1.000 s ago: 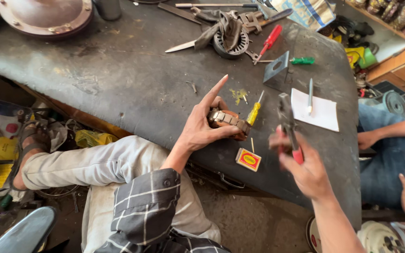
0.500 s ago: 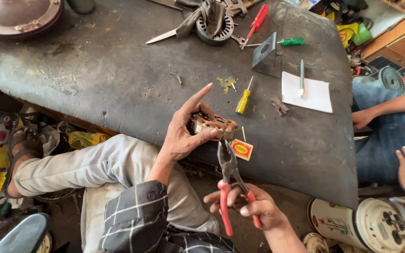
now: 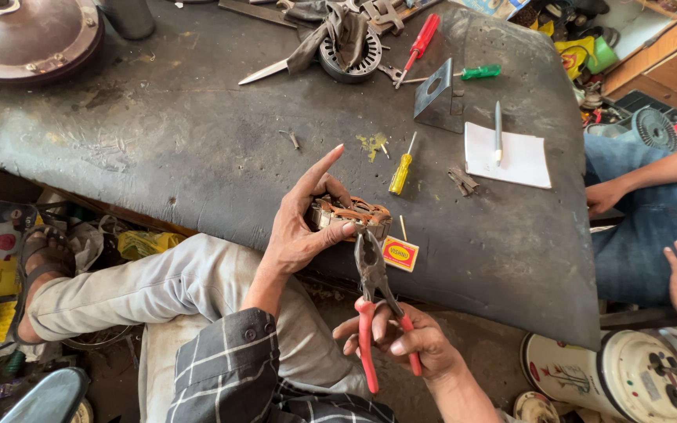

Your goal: The person uses a yellow-handled screwdriver and red-handled pliers to pry and adjust copper windings on a small cylindrical electrical component. They repeatedly rotate the component and work on different sections of the windings.

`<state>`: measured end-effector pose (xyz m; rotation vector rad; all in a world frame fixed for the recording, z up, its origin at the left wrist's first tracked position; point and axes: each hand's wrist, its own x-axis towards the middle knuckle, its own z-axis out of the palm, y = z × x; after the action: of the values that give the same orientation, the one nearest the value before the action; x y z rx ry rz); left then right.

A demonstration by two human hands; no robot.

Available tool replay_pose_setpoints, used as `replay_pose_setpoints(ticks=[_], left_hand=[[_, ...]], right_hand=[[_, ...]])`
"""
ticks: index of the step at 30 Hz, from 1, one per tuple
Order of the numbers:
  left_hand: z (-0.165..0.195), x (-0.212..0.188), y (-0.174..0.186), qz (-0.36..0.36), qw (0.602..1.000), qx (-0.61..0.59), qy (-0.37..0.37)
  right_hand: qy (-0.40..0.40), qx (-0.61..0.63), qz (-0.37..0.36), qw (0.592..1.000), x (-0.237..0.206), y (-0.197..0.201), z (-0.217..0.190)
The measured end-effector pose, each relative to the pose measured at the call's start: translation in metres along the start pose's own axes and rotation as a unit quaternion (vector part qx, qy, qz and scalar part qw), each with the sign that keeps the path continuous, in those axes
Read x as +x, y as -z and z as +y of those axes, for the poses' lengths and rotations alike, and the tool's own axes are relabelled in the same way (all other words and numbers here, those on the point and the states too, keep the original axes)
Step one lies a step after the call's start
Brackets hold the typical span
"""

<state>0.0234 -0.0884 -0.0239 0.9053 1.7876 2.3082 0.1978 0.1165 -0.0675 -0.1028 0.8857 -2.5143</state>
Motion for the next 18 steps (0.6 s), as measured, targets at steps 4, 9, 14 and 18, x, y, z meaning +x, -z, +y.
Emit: replay_pose_setpoints(ticks=[4, 9, 14, 18], left_hand=[[0.0, 0.001, 0.0, 0.003, 1.0, -0.021, 0.016], [0.001, 0.001, 0.0, 0.001, 1.0, -0.014, 0.013], [0.001, 0.001, 0.001, -0.002, 1.0, -0.021, 0.014], [0.001, 0.001, 0.002, -0.003, 1.0, -0.023, 0.014]], right_hand=[[-0.004, 0.015, 0.008, 1.0, 0.002, -0.002, 0.0], [-0.007, 0.025, 0.0, 1.0, 0.003, -0.002, 0.001], [-0.018, 0.033, 0.006, 0.999, 0.007, -0.002, 0.002], [-0.015, 0.031, -0.001, 0.999, 0.012, -0.008, 0.003]])
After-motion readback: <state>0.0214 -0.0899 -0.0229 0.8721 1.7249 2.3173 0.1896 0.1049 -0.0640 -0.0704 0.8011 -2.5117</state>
